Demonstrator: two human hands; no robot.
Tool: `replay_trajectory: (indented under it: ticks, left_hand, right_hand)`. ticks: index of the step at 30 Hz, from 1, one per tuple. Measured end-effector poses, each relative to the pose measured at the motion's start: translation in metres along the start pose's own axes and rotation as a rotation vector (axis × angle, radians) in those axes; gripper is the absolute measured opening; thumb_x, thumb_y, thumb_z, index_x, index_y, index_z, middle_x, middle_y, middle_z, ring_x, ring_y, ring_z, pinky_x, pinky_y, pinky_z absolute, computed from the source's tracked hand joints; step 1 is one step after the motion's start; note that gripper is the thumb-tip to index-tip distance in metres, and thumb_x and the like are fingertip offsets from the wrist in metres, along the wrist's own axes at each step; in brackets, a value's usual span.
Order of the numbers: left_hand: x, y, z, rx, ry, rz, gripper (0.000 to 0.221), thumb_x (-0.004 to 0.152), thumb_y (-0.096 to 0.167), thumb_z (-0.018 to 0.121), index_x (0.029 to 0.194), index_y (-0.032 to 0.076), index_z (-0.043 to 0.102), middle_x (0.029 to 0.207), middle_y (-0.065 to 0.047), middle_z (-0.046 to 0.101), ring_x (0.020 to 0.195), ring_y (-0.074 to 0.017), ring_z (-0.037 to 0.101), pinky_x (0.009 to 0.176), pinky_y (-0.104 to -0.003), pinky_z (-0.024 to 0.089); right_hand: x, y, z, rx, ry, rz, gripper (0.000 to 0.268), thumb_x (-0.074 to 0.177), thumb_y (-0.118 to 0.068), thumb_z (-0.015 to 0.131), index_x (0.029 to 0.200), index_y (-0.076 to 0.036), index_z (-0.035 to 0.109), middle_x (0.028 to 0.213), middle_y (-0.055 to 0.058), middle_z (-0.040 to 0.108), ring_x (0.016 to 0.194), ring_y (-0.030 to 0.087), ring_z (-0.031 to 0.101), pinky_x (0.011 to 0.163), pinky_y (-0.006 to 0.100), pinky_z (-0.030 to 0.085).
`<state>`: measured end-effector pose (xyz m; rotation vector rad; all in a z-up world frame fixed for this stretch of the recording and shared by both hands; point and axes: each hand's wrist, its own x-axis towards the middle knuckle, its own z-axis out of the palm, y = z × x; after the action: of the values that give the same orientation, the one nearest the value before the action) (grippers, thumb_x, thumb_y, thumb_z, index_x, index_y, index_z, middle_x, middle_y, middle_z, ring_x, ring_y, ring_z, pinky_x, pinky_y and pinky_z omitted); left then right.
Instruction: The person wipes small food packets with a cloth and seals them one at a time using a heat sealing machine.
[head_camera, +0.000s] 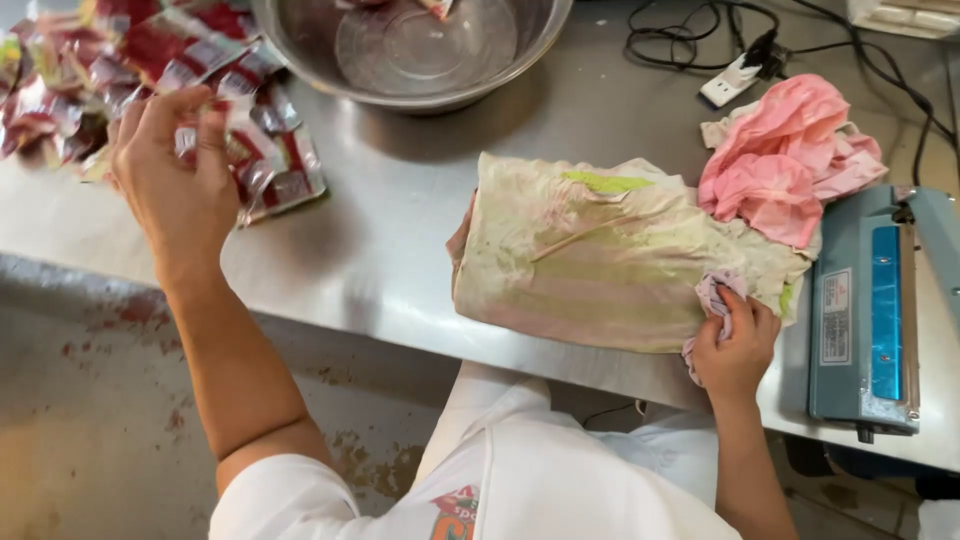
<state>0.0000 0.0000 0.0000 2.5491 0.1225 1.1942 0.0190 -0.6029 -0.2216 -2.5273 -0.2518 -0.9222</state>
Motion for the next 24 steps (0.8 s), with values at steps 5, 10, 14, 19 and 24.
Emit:
replay_trajectory:
  ticks: [5,10,14,19,24]
  left_hand:
    - [0.056,0.026,0.053,-0.212,-0.079,0.218,0.014,0.115,0.006,0.067,0.118,-0.006,0.074,0.105,-0.016,0.066,0.091,-0.0263,0.059,0.078,-0.039,0.047]
    - [0.135,-0.008,0.175,-0.236,-0.124,0.285,0.012,0.105,0.007,0.063,0.100,0.003,0.073,0.086,-0.008,0.073,0.076,-0.0259,0.068,0.069,-0.039,0.050]
    - [0.196,-0.093,0.332,-0.310,-0.279,0.046,0.021,0.087,0.012,0.060,0.097,0.019,0.076,0.087,0.002,0.077,0.081,-0.0179,0.072,0.078,-0.037,0.053]
    - [0.223,-0.133,0.413,0.090,-0.369,-0.285,0.023,0.095,0.027,0.067,0.101,0.006,0.073,0.102,-0.024,0.073,0.094,-0.0498,0.068,0.079,-0.056,0.055]
    - [0.241,-0.119,0.448,0.267,-0.425,-0.436,0.035,0.100,0.037,0.076,0.108,0.004,0.069,0.106,-0.018,0.073,0.098,-0.0425,0.071,0.078,-0.051,0.060]
  right_hand:
    - [0.004,-0.003,-0.002,-0.075,-0.008,-0.037,0.036,0.092,0.005,0.060,0.124,0.000,0.075,0.115,0.022,0.062,0.109,0.042,0.059,0.089,0.051,0.054]
    - [-0.003,-0.003,-0.001,-0.136,-0.026,0.013,0.038,0.088,0.001,0.062,0.122,-0.005,0.077,0.117,0.017,0.065,0.106,0.038,0.061,0.083,0.047,0.055]
    - [-0.001,-0.003,0.002,-0.160,-0.061,-0.006,0.037,0.087,-0.001,0.062,0.120,-0.010,0.078,0.116,0.015,0.066,0.093,0.037,0.058,0.081,0.047,0.053]
    - [0.004,-0.008,0.001,-0.172,-0.099,-0.045,0.036,0.084,0.001,0.062,0.115,-0.008,0.077,0.106,0.016,0.067,0.106,0.032,0.065,0.091,0.045,0.051]
    - [0.008,-0.010,-0.001,-0.198,-0.140,0.000,0.037,0.085,-0.002,0.063,0.118,-0.011,0.076,0.115,0.015,0.070,0.098,0.031,0.063,0.090,0.046,0.051]
